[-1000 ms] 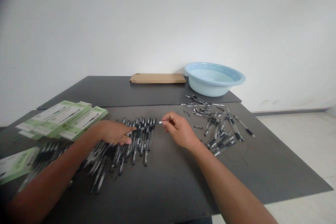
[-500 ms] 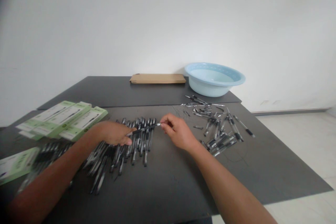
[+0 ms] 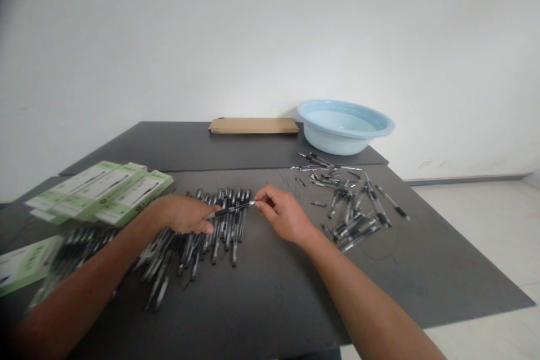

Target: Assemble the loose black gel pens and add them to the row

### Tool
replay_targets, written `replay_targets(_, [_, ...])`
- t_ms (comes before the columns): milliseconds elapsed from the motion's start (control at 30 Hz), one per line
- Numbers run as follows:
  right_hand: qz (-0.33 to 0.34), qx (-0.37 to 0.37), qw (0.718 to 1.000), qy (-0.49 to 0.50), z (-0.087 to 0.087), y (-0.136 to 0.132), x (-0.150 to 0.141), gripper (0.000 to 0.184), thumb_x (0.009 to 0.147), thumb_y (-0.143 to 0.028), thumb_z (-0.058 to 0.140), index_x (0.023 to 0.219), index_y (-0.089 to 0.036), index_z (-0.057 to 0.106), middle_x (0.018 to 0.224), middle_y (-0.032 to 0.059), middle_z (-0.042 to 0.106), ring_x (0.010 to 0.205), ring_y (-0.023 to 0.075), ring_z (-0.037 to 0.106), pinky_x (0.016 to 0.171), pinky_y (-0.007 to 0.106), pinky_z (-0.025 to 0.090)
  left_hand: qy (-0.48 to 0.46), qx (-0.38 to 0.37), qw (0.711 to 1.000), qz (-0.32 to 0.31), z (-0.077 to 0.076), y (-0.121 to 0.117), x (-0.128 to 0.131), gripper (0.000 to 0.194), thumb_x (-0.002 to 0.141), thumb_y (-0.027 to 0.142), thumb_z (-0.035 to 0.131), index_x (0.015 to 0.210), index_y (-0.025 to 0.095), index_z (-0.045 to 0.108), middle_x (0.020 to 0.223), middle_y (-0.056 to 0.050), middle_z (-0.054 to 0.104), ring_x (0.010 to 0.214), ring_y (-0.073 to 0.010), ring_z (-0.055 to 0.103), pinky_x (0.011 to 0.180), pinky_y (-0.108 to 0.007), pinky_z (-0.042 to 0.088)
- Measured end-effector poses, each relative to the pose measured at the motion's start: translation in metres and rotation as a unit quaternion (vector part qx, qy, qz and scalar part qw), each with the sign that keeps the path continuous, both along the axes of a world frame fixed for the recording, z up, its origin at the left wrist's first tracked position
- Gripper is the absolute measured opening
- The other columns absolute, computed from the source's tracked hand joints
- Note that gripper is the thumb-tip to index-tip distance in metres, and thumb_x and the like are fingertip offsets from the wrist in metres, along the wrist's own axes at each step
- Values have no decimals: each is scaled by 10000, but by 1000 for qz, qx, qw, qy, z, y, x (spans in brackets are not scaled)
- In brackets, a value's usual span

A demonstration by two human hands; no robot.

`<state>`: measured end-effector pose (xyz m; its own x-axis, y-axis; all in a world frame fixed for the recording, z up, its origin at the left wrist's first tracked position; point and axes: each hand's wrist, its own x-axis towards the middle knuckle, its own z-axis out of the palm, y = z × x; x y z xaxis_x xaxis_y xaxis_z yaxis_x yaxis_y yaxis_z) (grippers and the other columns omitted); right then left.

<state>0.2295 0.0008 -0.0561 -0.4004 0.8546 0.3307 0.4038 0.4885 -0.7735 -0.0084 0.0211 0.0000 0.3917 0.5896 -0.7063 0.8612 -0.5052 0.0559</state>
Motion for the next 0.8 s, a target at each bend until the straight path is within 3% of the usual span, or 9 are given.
replay_targets(267, [12,2,1000,-3,0,-2,-2,46,871,-223,512,894,-206,548,677,-23,573,628,128,538,599,238,390,29,8,999,-14,4,-2,6,553,896,382,436,1370,102,381,945,-132,724,794,-255,649,534,-271,390])
replay_targets(500, [15,11,999,-29,2,-4,-4,54,876,-220,511,887,-190,555,711,-16,589,662,121,547,627,227,386,50,40,998,-24,10,-8,11,571,897,400,455,1387,115,384,1201,-199,617,1007,-302,613,745,-336,470])
replay_targets(800, [20,13,999,-36,0,-4,-4,44,877,-215,514,886,-190,549,706,-21,582,652,117,536,611,218,377,56,41,997,-17,9,-9,12,625,904,426,443,1422,100,322,1292,-216,536,1116,-323,557,862,-380,452])
